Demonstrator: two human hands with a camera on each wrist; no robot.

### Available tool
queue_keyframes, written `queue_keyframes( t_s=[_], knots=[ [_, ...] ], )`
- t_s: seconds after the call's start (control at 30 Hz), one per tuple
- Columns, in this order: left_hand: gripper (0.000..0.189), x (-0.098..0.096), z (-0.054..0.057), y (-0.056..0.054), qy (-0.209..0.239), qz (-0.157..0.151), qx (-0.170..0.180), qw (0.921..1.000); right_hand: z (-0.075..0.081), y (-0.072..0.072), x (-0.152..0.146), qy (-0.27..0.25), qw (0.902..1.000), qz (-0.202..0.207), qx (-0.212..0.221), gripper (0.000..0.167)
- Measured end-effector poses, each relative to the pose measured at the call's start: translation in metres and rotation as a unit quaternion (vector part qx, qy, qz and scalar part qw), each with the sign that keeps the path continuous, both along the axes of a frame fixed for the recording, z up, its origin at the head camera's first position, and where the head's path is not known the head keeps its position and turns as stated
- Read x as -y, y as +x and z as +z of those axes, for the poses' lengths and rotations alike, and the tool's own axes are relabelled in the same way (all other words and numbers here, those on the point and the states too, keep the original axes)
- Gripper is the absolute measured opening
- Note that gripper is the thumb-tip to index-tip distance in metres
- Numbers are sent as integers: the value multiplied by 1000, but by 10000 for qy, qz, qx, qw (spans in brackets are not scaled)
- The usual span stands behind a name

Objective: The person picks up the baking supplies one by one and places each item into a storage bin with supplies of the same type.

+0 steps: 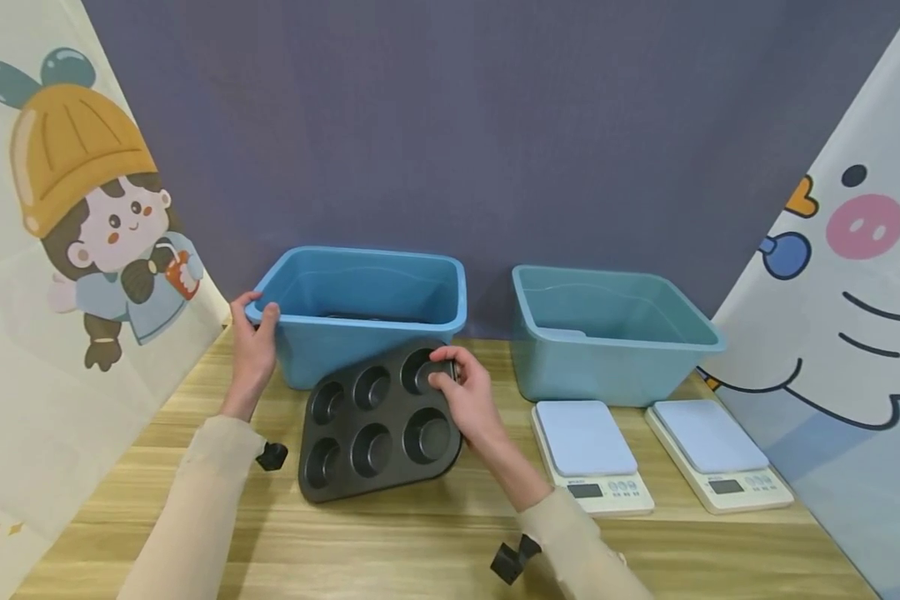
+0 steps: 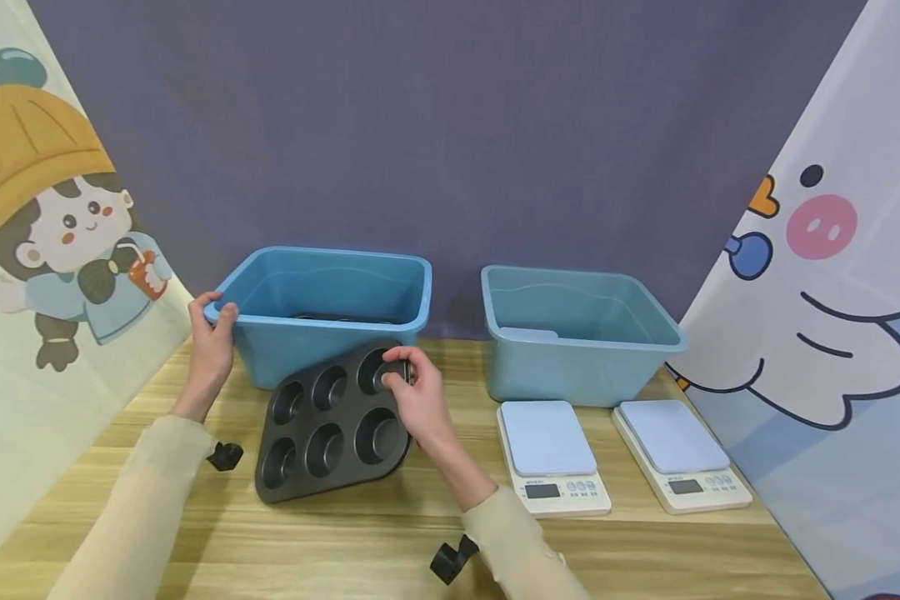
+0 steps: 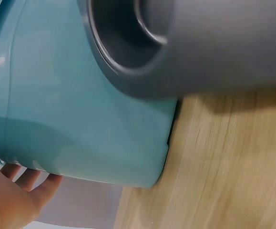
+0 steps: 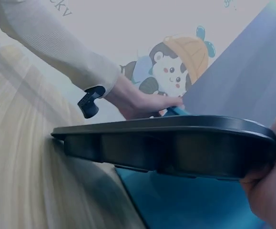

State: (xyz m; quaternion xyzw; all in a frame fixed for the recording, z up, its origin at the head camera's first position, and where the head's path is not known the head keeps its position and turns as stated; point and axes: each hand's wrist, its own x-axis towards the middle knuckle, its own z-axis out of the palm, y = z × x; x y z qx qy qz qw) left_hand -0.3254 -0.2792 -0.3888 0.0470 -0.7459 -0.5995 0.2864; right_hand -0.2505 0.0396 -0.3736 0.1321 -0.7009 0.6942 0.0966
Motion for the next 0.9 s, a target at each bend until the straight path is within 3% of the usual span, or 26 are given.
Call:
queue_keyframes(
  t_s=[0.27,0.63,0.9],
  knots=[
    [51,0,-2,-3,48,-34,-1,10000,21,6,-15,-198,9996,-167,-146,20],
    [52,-3,0,-1,123,-174,28,9998,63,11,-34,-692,9968,269,-295,21],
    [51,-3,3,1,206,-177,95,9996,86,13,-37,-853,9938,324,-637,18]
  ],
)
